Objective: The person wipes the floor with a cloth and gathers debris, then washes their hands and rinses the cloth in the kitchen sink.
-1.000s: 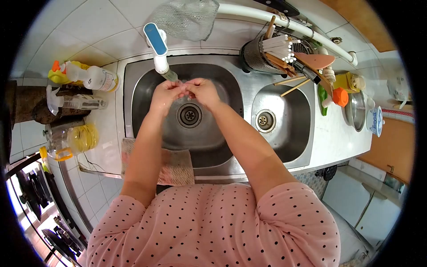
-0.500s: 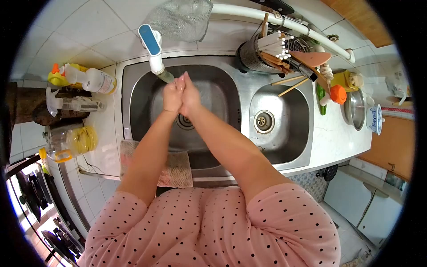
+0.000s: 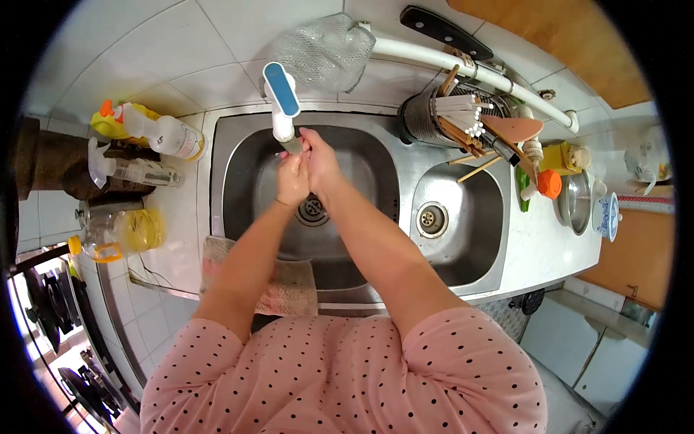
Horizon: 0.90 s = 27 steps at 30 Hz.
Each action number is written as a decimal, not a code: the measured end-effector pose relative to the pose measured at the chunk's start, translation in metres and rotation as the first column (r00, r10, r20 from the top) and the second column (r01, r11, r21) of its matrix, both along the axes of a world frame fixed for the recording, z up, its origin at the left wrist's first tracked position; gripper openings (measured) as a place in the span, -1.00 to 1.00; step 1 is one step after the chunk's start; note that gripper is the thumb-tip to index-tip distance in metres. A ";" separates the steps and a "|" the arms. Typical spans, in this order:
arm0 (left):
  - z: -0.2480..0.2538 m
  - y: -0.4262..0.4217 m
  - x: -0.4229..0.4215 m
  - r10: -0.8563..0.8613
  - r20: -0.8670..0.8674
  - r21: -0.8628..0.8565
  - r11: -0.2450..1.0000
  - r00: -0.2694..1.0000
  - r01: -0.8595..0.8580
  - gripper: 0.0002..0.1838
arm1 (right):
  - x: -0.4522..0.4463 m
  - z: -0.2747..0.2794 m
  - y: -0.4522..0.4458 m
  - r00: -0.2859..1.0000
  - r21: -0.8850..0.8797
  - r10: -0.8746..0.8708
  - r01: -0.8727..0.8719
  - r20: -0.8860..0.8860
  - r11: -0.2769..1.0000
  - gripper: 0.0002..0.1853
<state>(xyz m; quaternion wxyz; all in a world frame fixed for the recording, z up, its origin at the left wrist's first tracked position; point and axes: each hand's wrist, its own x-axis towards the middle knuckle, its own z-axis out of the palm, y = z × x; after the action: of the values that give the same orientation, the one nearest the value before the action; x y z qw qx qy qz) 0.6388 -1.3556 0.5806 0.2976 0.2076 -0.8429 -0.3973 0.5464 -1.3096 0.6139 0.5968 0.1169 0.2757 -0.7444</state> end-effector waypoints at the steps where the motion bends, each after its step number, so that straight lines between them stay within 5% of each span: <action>1: 0.004 -0.006 0.002 -0.040 0.019 -0.105 0.994 0.999 0.042 -0.75 | 0.009 0.014 0.001 0.998 0.106 -0.057 0.053 0.039 0.993 -0.69; 2: 0.007 -0.014 0.005 -0.080 0.046 -0.210 0.974 0.996 0.088 -0.76 | 0.017 0.024 -0.002 0.990 0.211 -0.121 0.104 0.072 0.972 -0.69; 3: 0.007 -0.020 0.006 -0.114 0.000 -0.240 0.965 0.994 0.110 -0.73 | 0.025 0.013 -0.008 0.984 0.293 -0.110 0.148 -0.142 0.945 -0.71; 6: 0.019 0.009 -0.006 0.095 -0.025 0.312 0.946 0.995 -0.083 -0.73 | 0.025 -0.003 0.001 0.903 0.119 -0.070 0.132 -0.423 0.984 -0.74; 7: 0.020 0.021 -0.017 0.325 -0.036 0.954 0.292 0.945 -0.064 -0.76 | 0.023 -0.002 0.005 0.845 0.114 -0.053 0.133 -0.533 0.985 -0.72; 10: 0.027 0.043 -0.017 0.678 -0.169 0.947 -0.089 0.716 0.308 -0.79 | -0.002 0.024 0.021 0.876 -0.010 0.244 -0.273 -0.415 0.962 -0.71; 11: 0.036 0.047 -0.015 0.644 -0.097 0.956 -0.151 0.759 0.251 -0.79 | -0.009 0.004 0.022 0.947 -0.031 0.248 -0.260 -0.202 0.965 -0.68; 12: 0.036 0.045 -0.013 0.500 -0.124 0.991 0.112 0.857 0.078 -0.78 | -0.009 -0.012 0.020 0.973 -0.034 0.161 -0.169 -0.169 0.985 -0.67; 14: 0.032 0.034 -0.003 0.196 0.005 0.752 0.646 0.981 -0.132 -0.73 | -0.001 -0.030 0.013 0.995 -0.030 -0.023 0.021 -0.098 0.999 -0.62; 15: 0.037 0.024 0.007 0.060 -0.050 0.278 0.959 0.997 -0.044 -0.69 | 0.008 -0.016 0.006 0.976 0.102 -0.180 0.193 -0.120 0.976 -0.63; 18: 0.045 0.023 0.007 -0.011 -0.197 0.307 0.949 0.980 0.072 -0.62 | 0.019 0.000 0.004 0.933 0.002 -0.354 0.355 -0.067 0.935 -0.66; 19: 0.040 0.023 0.002 0.082 -0.270 0.584 0.806 0.959 0.096 -0.59 | 0.023 0.004 0.006 0.915 -0.023 -0.402 0.402 0.004 0.915 -0.65; 21: 0.033 0.017 -0.012 0.308 -0.311 0.925 0.316 0.899 0.211 -0.52 | 0.032 0.019 0.008 0.865 -0.074 -0.478 0.492 0.149 0.867 -0.63; 24: 0.039 0.000 -0.005 0.237 -0.515 0.826 -0.120 0.824 0.551 -0.49 | 0.042 0.033 0.013 0.902 -0.244 -0.387 0.426 0.192 0.871 -0.63; 25: 0.031 0.001 -0.009 0.365 -0.490 0.789 -0.201 0.792 0.581 -0.60 | 0.045 0.047 0.018 0.917 -0.175 -0.374 0.394 0.138 0.902 -0.65; 27: 0.026 -0.005 -0.014 0.307 -0.260 0.928 -0.181 0.915 0.324 -0.64 | 0.043 -0.006 0.018 0.949 -0.183 -0.314 0.309 0.004 0.933 -0.68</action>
<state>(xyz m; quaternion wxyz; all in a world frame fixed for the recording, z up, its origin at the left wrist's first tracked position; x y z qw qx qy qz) 0.6250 -1.3601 0.6064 0.1913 0.2670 -0.1457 -0.9332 0.5890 -1.2912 0.6080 0.4760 0.0950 0.1923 -0.8529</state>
